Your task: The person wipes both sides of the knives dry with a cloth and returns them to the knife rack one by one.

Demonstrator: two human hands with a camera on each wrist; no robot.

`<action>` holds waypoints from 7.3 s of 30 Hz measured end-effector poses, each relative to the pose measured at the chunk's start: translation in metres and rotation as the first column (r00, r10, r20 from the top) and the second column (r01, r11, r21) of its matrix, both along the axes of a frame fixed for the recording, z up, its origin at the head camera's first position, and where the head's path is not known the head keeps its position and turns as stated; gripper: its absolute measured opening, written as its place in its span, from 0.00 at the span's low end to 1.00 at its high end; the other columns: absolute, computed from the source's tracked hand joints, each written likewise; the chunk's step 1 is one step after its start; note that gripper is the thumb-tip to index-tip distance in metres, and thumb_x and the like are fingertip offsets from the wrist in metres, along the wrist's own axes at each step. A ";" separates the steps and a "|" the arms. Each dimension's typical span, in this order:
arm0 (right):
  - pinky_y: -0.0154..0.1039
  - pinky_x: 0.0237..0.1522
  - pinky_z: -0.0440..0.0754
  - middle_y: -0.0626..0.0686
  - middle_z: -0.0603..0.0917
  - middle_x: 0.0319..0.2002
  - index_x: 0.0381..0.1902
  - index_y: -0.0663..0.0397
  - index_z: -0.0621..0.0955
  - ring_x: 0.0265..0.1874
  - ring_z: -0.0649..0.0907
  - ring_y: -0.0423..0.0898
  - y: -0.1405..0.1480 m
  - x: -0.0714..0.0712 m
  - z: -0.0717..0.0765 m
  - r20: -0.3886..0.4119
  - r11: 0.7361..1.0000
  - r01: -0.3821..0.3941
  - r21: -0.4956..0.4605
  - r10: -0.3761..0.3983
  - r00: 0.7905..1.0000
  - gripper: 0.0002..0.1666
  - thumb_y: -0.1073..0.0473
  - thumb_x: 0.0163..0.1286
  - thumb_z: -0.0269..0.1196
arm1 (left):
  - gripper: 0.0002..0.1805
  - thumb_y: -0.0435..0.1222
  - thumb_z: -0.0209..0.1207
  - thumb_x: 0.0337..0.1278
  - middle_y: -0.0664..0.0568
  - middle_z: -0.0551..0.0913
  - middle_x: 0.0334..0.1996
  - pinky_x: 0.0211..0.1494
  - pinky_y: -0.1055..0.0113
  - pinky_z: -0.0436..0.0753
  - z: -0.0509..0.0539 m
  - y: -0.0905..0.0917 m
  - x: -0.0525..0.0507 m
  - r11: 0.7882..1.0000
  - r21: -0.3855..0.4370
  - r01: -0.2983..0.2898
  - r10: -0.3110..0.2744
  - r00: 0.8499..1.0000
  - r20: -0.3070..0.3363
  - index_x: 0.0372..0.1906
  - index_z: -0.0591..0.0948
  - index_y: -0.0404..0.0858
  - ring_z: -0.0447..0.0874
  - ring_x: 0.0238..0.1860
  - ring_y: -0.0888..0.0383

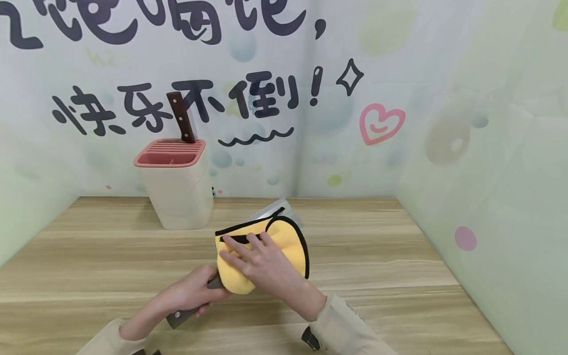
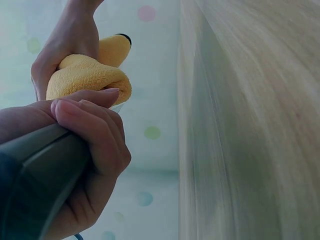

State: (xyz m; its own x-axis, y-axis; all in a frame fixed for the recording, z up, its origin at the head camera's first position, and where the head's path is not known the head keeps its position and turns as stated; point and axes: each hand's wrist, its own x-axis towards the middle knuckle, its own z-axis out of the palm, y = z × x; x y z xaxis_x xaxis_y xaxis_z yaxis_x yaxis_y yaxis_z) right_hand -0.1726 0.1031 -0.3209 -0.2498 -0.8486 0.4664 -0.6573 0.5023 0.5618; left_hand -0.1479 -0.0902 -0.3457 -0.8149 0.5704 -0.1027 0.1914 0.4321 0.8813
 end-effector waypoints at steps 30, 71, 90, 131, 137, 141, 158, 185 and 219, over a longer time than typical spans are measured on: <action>0.39 0.31 0.71 0.48 0.70 0.60 0.57 0.41 0.72 0.38 0.74 0.50 0.026 -0.023 0.007 0.102 0.970 0.219 -0.106 -0.208 0.973 0.40 0.70 0.45 0.67 | 0.12 0.34 0.59 0.51 0.55 0.66 0.06 0.07 0.73 0.66 0.005 -0.003 0.004 0.998 0.039 -0.041 0.043 0.998 -0.052 0.23 0.68 0.34 0.63 0.05 0.66; 0.41 0.26 0.68 0.53 0.75 0.54 0.52 0.49 0.76 0.32 0.73 0.54 0.048 -0.037 0.006 0.079 0.884 0.345 -0.314 -0.338 0.938 0.32 0.75 0.48 0.62 | 0.14 0.36 0.59 0.52 0.56 0.65 0.04 0.06 0.70 0.67 0.007 -0.006 0.004 0.998 0.049 -0.037 0.041 0.996 -0.079 0.21 0.68 0.35 0.64 0.04 0.65; 0.42 0.31 0.72 0.50 0.71 0.59 0.56 0.45 0.74 0.37 0.74 0.53 0.026 -0.017 0.005 0.036 0.948 0.280 -0.152 -0.278 0.960 0.35 0.70 0.48 0.66 | 0.13 0.35 0.58 0.52 0.56 0.65 0.05 0.06 0.72 0.66 0.008 -0.003 0.005 0.998 0.050 -0.036 0.039 0.996 -0.076 0.21 0.68 0.34 0.63 0.05 0.66; 0.38 0.34 0.72 0.48 0.69 0.60 0.56 0.40 0.73 0.37 0.74 0.48 0.013 -0.003 -0.005 -0.097 0.999 -0.031 -0.015 0.029 0.995 0.25 0.65 0.67 0.40 | 0.14 0.38 0.60 0.51 0.56 0.66 0.05 0.07 0.71 0.67 0.006 0.000 0.001 0.997 0.042 -0.068 0.070 0.995 -0.069 0.22 0.69 0.35 0.63 0.04 0.65; 0.38 0.33 0.72 0.48 0.69 0.60 0.55 0.40 0.73 0.36 0.74 0.48 0.015 -0.004 -0.006 -0.108 0.999 -0.040 -0.023 0.037 0.994 0.27 0.67 0.70 0.34 | 0.14 0.38 0.61 0.50 0.56 0.66 0.05 0.06 0.71 0.67 0.006 0.000 0.001 0.997 0.040 -0.070 0.073 0.994 -0.080 0.23 0.69 0.35 0.63 0.04 0.65; 0.38 0.34 0.72 0.48 0.68 0.61 0.56 0.40 0.73 0.37 0.74 0.48 0.016 -0.004 -0.006 -0.105 0.999 -0.044 -0.022 0.042 0.994 0.30 0.68 0.72 0.30 | 0.14 0.39 0.61 0.50 0.56 0.65 0.04 0.07 0.71 0.66 0.005 0.000 0.001 0.997 0.035 -0.076 0.078 0.994 -0.078 0.23 0.69 0.36 0.63 0.03 0.65; 0.40 0.35 0.74 0.48 0.68 0.61 0.56 0.40 0.72 0.37 0.74 0.49 0.024 -0.007 -0.009 -0.098 0.998 -0.046 -0.043 0.042 0.994 0.29 0.68 0.71 0.31 | 0.14 0.37 0.61 0.49 0.55 0.67 0.06 0.06 0.71 0.67 0.007 0.001 0.002 0.996 0.021 -0.082 0.084 0.992 -0.095 0.27 0.68 0.33 0.64 0.04 0.66; 0.40 0.32 0.71 0.48 0.68 0.61 0.59 0.43 0.70 0.39 0.74 0.52 0.044 -0.022 -0.007 -0.025 0.978 0.138 -0.156 -0.144 0.989 0.39 0.70 0.48 0.65 | 0.06 0.27 0.59 0.38 0.53 0.69 0.15 0.12 0.75 0.66 0.007 -0.001 0.005 0.962 -0.081 -0.260 0.214 0.905 -0.367 0.23 0.72 0.33 0.67 0.12 0.65; 0.42 0.25 0.66 0.54 0.74 0.54 0.52 0.50 0.76 0.32 0.73 0.55 0.073 -0.045 -0.010 0.120 0.878 0.260 -0.401 -0.231 0.966 0.35 0.81 0.47 0.58 | 0.21 0.25 0.66 0.29 0.43 0.78 0.22 0.15 0.74 0.67 0.003 -0.001 0.008 0.886 -0.181 -0.426 0.198 0.703 -0.683 0.33 0.68 0.32 0.72 0.19 0.59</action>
State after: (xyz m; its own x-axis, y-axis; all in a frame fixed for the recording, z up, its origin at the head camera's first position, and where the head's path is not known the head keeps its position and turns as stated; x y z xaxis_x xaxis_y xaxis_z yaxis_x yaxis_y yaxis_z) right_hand -0.2176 0.1764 -0.3305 -0.4674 -0.4923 0.7343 -0.5112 0.8282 0.2298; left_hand -0.1398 -0.0913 -0.3422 -0.8743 0.3010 0.3809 0.4525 0.7895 0.4147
